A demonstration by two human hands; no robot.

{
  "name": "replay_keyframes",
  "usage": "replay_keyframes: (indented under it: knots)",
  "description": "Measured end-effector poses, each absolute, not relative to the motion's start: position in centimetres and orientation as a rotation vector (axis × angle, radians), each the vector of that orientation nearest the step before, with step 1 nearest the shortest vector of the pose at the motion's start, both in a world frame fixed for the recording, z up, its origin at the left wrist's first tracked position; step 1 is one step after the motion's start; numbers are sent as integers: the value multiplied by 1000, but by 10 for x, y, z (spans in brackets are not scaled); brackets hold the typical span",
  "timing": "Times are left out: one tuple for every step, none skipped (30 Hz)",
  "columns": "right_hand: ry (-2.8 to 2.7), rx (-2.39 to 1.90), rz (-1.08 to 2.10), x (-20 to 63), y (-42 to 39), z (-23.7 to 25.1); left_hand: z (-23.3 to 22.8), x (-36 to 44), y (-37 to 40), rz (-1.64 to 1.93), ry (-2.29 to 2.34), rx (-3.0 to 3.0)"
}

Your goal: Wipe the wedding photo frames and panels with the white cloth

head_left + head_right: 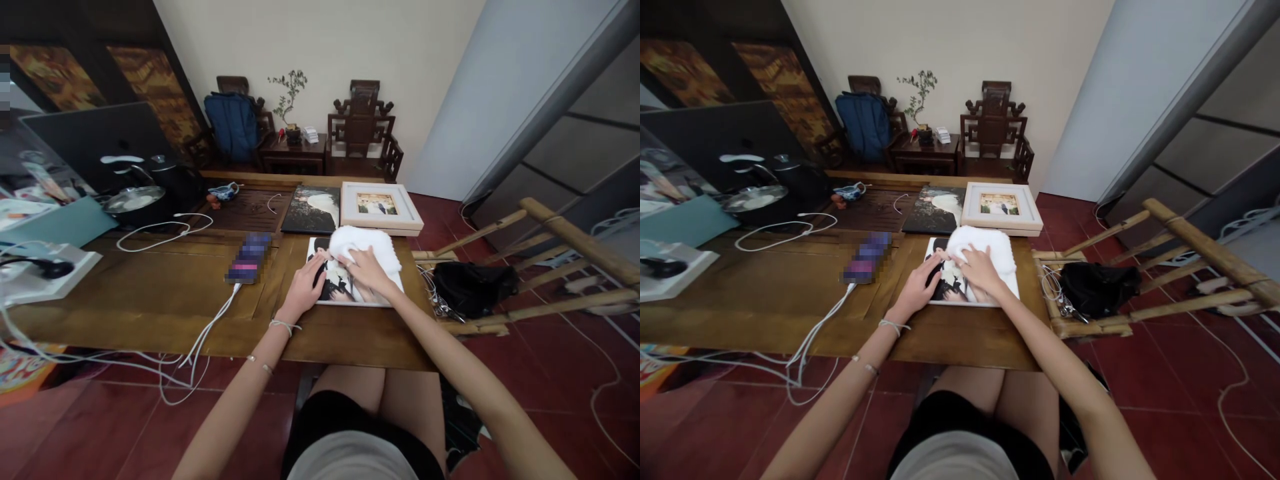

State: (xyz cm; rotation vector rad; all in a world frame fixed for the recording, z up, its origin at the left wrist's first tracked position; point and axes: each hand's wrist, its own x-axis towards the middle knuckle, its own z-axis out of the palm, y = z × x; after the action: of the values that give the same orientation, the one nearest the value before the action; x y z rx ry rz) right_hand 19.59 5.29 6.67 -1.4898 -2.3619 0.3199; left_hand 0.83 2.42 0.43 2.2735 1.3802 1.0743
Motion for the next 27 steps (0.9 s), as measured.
replay_keyframes:
  knots:
    - [-2346, -1463, 366, 182, 62, 69, 4, 8, 25, 1078, 1375, 2278]
    - [-2345, -1434, 407, 169, 69, 70, 3, 7, 25, 1080, 1373, 2281]
    - [-2355, -1406, 439, 158, 75, 71, 2, 7, 26, 1083, 1374, 2282]
    - [-2367, -1386, 457, 149, 80, 72, 2, 6, 27, 1087, 1377, 2280]
    - [-2380, -1372, 464, 142, 82, 72, 1, 6, 28, 1094, 1377, 2278]
    - [-2387, -1370, 459, 139, 83, 71, 1, 5, 29, 1103, 1372, 2276]
    - [-2390, -1374, 450, 139, 83, 70, 0, 5, 29, 1112, 1363, 2275]
    - [-2391, -1381, 439, 142, 82, 69, 0, 5, 29, 1121, 1353, 2274]
    - [-2389, -1389, 429, 148, 80, 69, 0, 5, 29, 1126, 1343, 2271]
    - [-2388, -1397, 420, 158, 77, 68, 0, 5, 29, 1130, 1334, 2267]
    - [-2384, -1409, 406, 170, 75, 67, 0, 5, 29, 1132, 1329, 2262]
    - [-2377, -1427, 385, 183, 72, 66, 0, 6, 28, 1131, 1327, 2254]
    - [-2363, -1456, 353, 198, 70, 65, 0, 6, 28, 1128, 1329, 2245]
    - [-2349, -1494, 311, 213, 68, 64, 1, 6, 27, 1125, 1334, 2236]
    - [-2338, -1536, 262, 228, 66, 62, 1, 6, 27, 1120, 1338, 2228]
    - [-2331, -1574, 210, 242, 63, 61, 2, 6, 27, 1117, 1342, 2223]
    - [-2333, -1598, 161, 254, 59, 59, 2, 7, 26, 1115, 1343, 2221]
    - [-2351, -1596, 120, 264, 52, 57, 3, 7, 26, 1115, 1342, 2221]
    - [-2382, -1566, 88, 272, 42, 55, 3, 7, 26, 1116, 1339, 2223]
    - [-2419, -1515, 65, 277, 30, 53, 3, 7, 26, 1120, 1335, 2223]
    - [-2455, -1454, 50, 279, 15, 51, 3, 8, 26, 1124, 1332, 2222]
    - [-2494, -1391, 46, 280, -2, 50, 3, 8, 26, 1129, 1331, 2219]
    - [-2526, -1331, 48, 279, -20, 49, 3, 8, 26, 1131, 1330, 2217]
    - [-2554, -1280, 56, 278, -38, 48, 2, 8, 26, 1132, 1331, 2217]
    - [-2579, -1237, 65, 275, -56, 48, 2, 8, 26, 1131, 1335, 2220]
    - [-2602, -1206, 76, 273, -71, 48, 1, 8, 26, 1127, 1340, 2224]
    - [-2619, -1186, 87, 271, -83, 49, 0, 8, 26, 1123, 1344, 2228]
